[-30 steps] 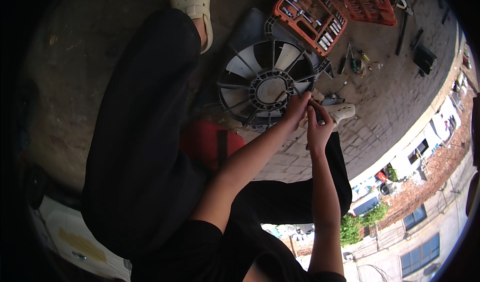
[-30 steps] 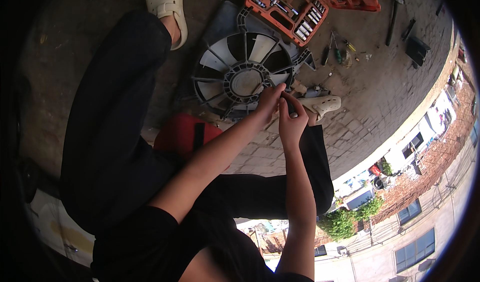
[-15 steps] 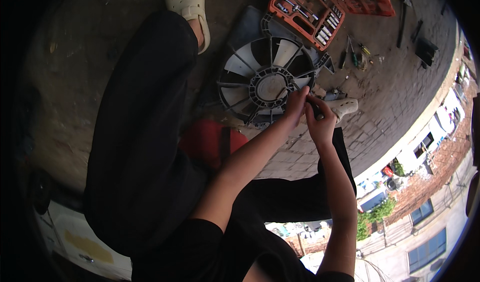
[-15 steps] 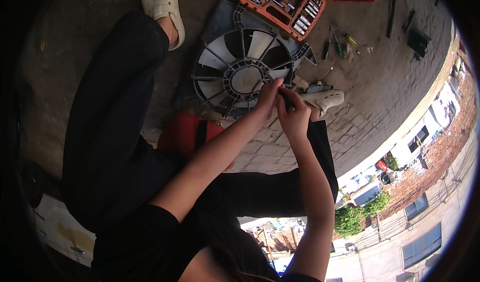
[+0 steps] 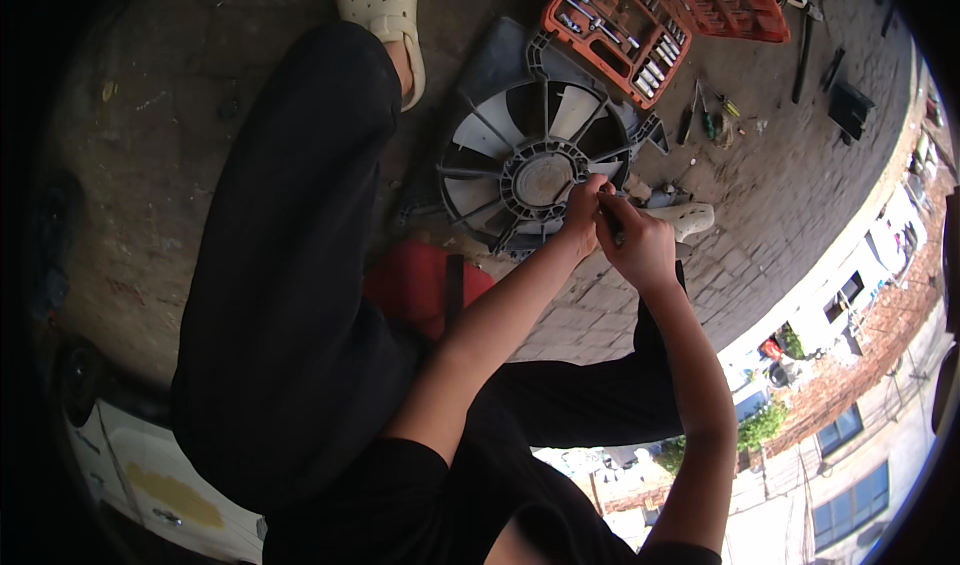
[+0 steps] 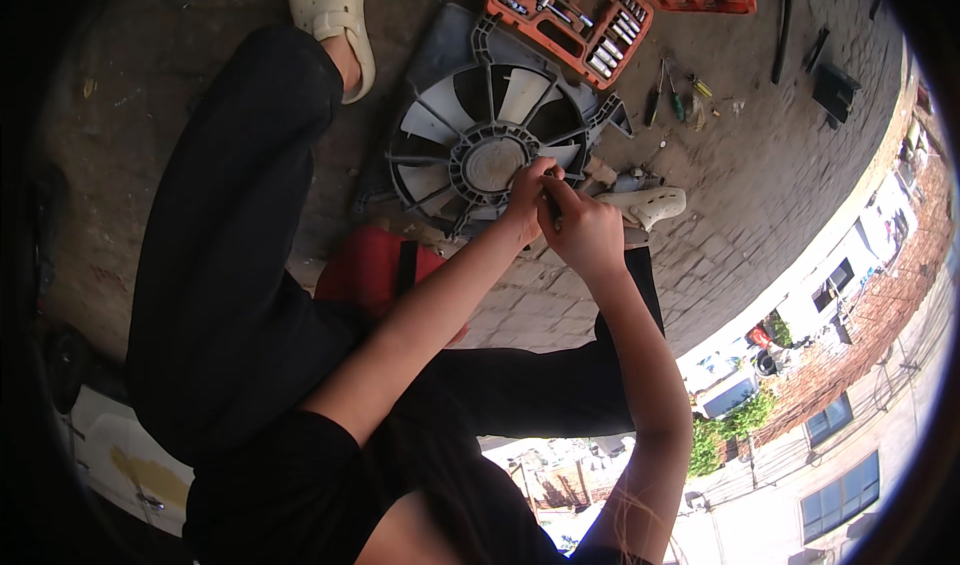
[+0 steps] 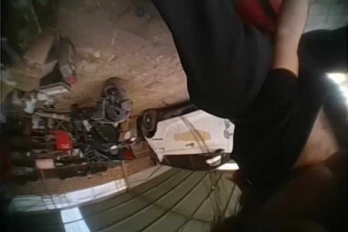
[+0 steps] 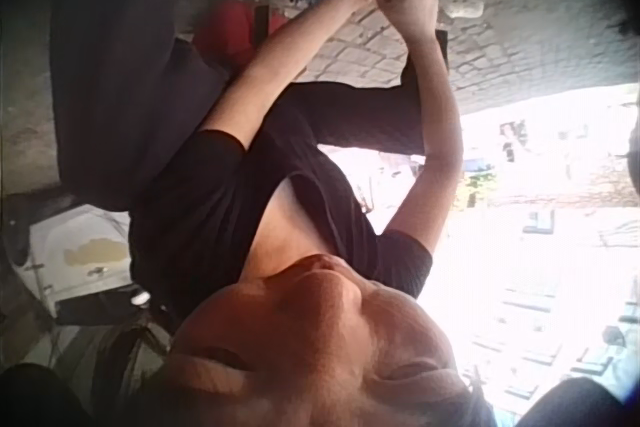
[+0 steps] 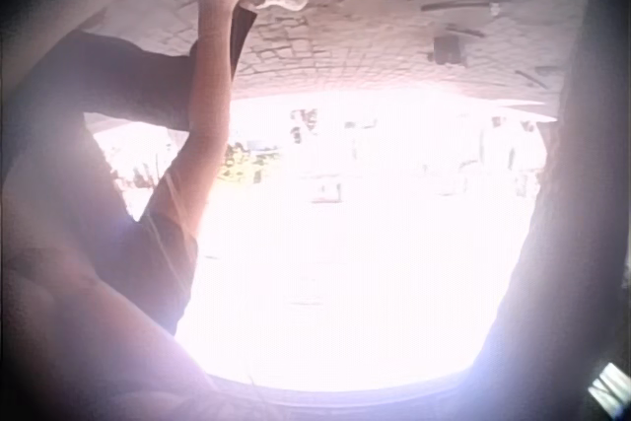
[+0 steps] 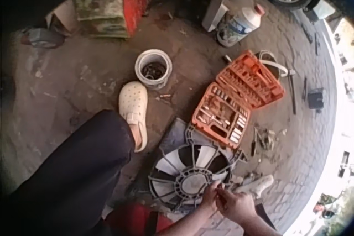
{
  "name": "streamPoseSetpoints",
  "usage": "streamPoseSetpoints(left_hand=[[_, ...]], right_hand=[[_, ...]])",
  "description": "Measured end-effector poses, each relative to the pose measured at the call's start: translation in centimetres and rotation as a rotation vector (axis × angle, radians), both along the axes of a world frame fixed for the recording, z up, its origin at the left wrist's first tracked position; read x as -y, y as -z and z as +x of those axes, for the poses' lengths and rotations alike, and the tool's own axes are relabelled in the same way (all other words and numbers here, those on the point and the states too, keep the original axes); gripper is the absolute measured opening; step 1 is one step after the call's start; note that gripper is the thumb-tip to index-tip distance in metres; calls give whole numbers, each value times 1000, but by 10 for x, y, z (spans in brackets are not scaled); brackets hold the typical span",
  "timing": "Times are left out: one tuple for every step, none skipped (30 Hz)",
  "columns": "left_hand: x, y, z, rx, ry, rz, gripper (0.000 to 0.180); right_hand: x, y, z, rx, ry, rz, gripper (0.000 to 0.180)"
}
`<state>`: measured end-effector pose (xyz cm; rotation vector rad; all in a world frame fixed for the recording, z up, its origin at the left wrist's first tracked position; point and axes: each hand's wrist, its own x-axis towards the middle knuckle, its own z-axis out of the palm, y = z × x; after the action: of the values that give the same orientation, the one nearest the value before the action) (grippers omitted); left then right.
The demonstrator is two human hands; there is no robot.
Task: The person sits on a small red stool and works on a car fan assembly placed on the ground. They open an orange toolbox, select a socket and a hammer, and use the hammer to tap the socket onto the fan's central hub.
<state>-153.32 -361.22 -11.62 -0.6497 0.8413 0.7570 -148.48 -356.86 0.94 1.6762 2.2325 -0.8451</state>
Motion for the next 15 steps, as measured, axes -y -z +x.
streamPoseSetpoints(left_hand=[[-2, -3, -1, 0, -7, -40, 29], [-5, -4, -3, 1, -12, -80, 29], [-3, -3, -2, 7, -38, -63, 29], [0, -1, -1, 13, -62, -45, 29], [2, 1, -1, 20, -84, -27, 28], [1, -1, -1, -12, -49, -24, 29], [-1, -3, -2, -44, -13, -20, 30], [-2, -5, -4, -76, 24, -16, 30], [-1, -5, -4, -79, 49, 7, 31], [0, -5, -5, -82, 75, 31, 32], [0, -5, -5, -84, 102, 54, 33], [1, -5, -4, -94, 109, 60, 34], [2, -4, -2, -104, 117, 66, 35], [3, -3, 0, -114, 125, 71, 36], [3, -1, 0, -98, 107, 83, 36]], right_hand=[[2, 0, -4, 5, 10, 25, 23], [3, 0, -6, 11, 22, 51, 23], [4, -2, -9, 27, 36, 24, 24], [5, -5, -12, 44, 52, -3, 25], [7, -8, -14, 61, 69, -29, 25], [8, -9, -12, 46, 89, -39, 29], [11, -10, -10, 30, 111, -49, 33], [13, -12, -8, 15, 133, -59, 38], [14, -15, -6, 0, 197, -98, 43], [16, -18, -3, -16, 262, -136, 49], [17, -22, -1, -31, 328, -174, 55], [18, -28, 2, -55, 364, -204, 57], [18, -34, 4, -78, 402, -234, 60], [19, -40, 5, -102, 439, -263, 63], [22, -44, 7, -134, 484, -284, 62]])
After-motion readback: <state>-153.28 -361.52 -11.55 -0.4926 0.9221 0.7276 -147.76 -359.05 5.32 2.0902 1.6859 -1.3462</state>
